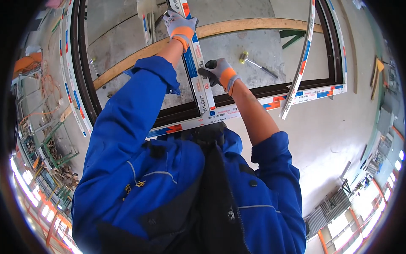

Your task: Measuring, cutting, and assembling metal window frame components using a miter saw and hand tools.

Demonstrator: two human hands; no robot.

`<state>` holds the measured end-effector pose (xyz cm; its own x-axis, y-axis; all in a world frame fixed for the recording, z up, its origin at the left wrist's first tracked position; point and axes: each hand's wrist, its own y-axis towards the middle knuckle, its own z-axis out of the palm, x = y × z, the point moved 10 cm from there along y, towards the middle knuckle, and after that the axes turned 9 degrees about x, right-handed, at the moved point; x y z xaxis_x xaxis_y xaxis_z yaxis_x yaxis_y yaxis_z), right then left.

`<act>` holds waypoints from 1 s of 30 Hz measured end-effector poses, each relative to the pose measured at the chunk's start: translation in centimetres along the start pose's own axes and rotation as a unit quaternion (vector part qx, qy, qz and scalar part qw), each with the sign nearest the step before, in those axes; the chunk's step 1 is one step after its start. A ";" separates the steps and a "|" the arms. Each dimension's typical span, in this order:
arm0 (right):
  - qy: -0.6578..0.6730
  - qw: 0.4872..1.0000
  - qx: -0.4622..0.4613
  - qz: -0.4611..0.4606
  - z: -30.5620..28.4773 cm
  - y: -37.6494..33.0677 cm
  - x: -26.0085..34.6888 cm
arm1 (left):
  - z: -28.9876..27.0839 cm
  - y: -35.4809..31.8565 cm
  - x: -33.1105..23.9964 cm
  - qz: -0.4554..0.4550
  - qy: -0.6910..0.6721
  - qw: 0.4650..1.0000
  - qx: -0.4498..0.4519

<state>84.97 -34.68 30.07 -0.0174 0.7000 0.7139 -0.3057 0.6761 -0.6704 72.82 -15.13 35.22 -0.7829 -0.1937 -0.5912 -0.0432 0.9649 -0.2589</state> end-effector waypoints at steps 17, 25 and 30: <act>-0.495 0.830 -0.245 0.080 2.4 -1.9 3.2 | 1.4 0.3 -0.4 0.030 -0.043 0.996 -0.067; -0.493 0.795 -0.341 -0.088 1.6 -6.4 2.6 | 6.2 2.9 -0.3 0.071 0.154 0.984 0.046; -0.353 0.759 -0.514 -0.188 -1.3 -20.6 -0.7 | -0.6 -1.4 -5.4 0.264 0.097 0.944 -0.171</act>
<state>92.55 -48.81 43.13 -0.7299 0.3608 0.5806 0.4824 0.8736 0.0635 76.72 -15.28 39.23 -0.8491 0.3353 -0.4083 0.2136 0.9247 0.3152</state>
